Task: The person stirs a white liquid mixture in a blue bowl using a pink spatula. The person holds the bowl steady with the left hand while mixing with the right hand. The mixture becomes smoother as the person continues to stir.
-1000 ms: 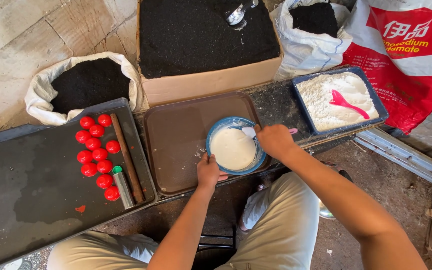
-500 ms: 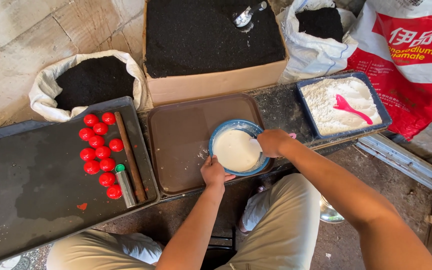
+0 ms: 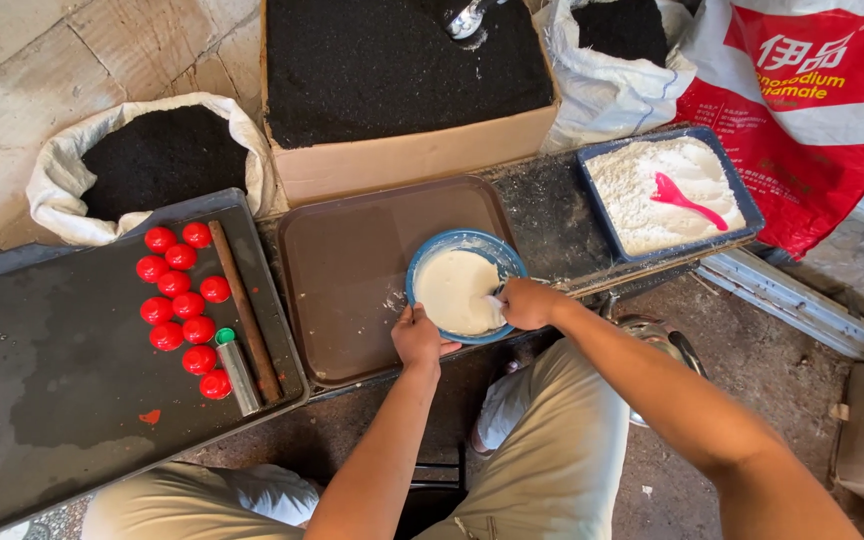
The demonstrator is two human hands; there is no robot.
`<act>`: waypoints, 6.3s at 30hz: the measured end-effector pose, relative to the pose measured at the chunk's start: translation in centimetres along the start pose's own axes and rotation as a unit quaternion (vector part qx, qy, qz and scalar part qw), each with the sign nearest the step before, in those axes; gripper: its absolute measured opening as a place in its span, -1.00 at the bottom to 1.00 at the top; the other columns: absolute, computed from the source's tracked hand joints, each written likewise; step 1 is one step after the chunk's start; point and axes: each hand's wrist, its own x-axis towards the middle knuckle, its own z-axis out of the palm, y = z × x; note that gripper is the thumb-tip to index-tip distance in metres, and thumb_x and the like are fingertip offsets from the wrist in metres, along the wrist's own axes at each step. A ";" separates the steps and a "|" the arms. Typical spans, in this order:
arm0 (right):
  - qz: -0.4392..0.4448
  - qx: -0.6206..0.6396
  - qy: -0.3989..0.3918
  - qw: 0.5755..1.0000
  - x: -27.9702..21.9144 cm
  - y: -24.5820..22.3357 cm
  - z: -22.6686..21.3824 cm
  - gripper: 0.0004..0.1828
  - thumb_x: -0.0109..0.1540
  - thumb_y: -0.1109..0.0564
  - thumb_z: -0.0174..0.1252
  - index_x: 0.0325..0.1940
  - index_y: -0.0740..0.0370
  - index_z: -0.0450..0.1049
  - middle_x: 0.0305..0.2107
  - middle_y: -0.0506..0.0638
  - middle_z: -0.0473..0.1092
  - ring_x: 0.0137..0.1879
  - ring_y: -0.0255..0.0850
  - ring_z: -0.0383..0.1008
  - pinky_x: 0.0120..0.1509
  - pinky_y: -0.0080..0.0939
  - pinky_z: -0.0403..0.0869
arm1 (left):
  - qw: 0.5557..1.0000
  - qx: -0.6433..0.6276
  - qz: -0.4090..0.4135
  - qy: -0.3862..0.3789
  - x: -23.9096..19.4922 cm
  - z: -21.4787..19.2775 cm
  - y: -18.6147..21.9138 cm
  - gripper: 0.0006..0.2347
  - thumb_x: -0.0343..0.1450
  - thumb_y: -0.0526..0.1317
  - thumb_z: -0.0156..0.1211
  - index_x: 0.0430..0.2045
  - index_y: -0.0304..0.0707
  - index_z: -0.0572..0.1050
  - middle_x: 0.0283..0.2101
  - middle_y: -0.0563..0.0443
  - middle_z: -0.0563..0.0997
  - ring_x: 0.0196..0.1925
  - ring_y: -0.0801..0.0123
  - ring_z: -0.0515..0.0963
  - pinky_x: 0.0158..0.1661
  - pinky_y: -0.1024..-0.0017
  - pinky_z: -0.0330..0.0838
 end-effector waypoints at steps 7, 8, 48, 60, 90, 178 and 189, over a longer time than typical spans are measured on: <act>-0.002 0.114 0.057 0.992 5.3 3.7 6.9 -0.59 0.30 0.14 -0.08 -0.16 0.52 0.60 -0.44 0.32 0.51 -0.42 0.00 0.51 -0.34 -0.03 0.49 | 0.998 0.044 0.035 0.011 0.7 0.2 -0.4 -0.62 0.59 -0.14 -0.11 0.29 -0.27 0.37 0.26 -0.36 0.45 -0.38 -0.59 0.57 -0.46 -0.25 0.65; 0.033 0.126 0.078 0.988 5.7 3.5 7.6 -0.62 0.27 0.12 -0.04 -0.17 0.45 0.62 -0.37 0.31 0.54 -0.27 0.06 0.56 -0.27 -0.02 0.52 | 0.998 0.054 0.036 0.003 0.5 0.1 -0.3 -0.62 0.59 -0.14 -0.12 0.30 -0.27 0.36 0.22 -0.39 0.48 -0.38 -0.57 0.58 -0.44 -0.22 0.66; -0.001 -0.088 0.360 0.929 -12.1 -9.9 -4.1 -0.64 0.27 0.11 0.03 0.06 0.22 0.61 -0.52 0.16 0.57 -0.34 0.14 0.63 -0.29 0.08 0.60 | 0.973 0.209 0.098 -0.016 -0.4 -0.9 2.9 -0.66 0.52 -0.17 0.05 0.11 -0.41 0.53 0.01 -0.36 0.65 -0.45 -0.16 0.70 -0.53 0.16 0.72; 0.026 -0.139 0.432 0.891 -14.6 -8.8 -6.2 -0.71 0.28 -0.03 0.08 -0.03 0.03 0.61 -0.57 0.06 0.52 -0.34 0.11 0.60 -0.26 0.15 0.57 | 0.979 0.183 0.086 -0.018 -1.7 -1.7 2.1 -0.60 0.53 -0.07 0.08 0.12 -0.43 0.52 -0.01 -0.41 0.65 -0.31 -0.02 0.75 -0.39 0.25 0.75; -0.002 -0.182 0.512 0.839 -17.6 -10.0 -6.3 -0.66 0.25 0.08 0.16 0.07 0.15 0.65 -0.59 0.04 0.51 -0.40 0.04 0.60 -0.33 0.00 0.54 | 0.984 0.138 0.109 -0.032 -2.4 -1.5 0.2 -0.64 0.51 -0.20 0.14 0.18 -0.39 0.47 0.18 -0.32 0.54 0.18 -0.08 0.56 -0.07 0.23 0.72; 0.087 0.167 0.109 0.976 7.4 4.6 9.1 -0.47 0.32 0.04 -0.05 0.24 0.46 0.46 -0.17 0.33 0.55 -0.10 0.06 0.63 -0.21 -0.08 0.60 | 0.998 0.017 -0.038 -0.036 -4.7 1.5 -1.8 -0.55 0.62 -0.08 -0.21 0.40 -0.35 0.20 0.37 -0.49 0.30 -0.17 -0.34 0.68 -0.19 -0.02 0.74; 0.108 0.307 0.199 0.924 6.9 2.7 7.9 -0.57 0.31 0.09 -0.03 0.11 0.41 0.55 -0.56 0.12 0.50 -0.54 -0.23 0.40 -0.57 -0.30 0.36 | 1.000 0.015 0.017 0.004 -2.7 1.6 -2.0 -0.63 0.59 -0.16 -0.06 0.09 -0.59 0.48 -0.06 -0.60 0.58 -0.29 -0.33 0.68 -0.30 0.12 0.77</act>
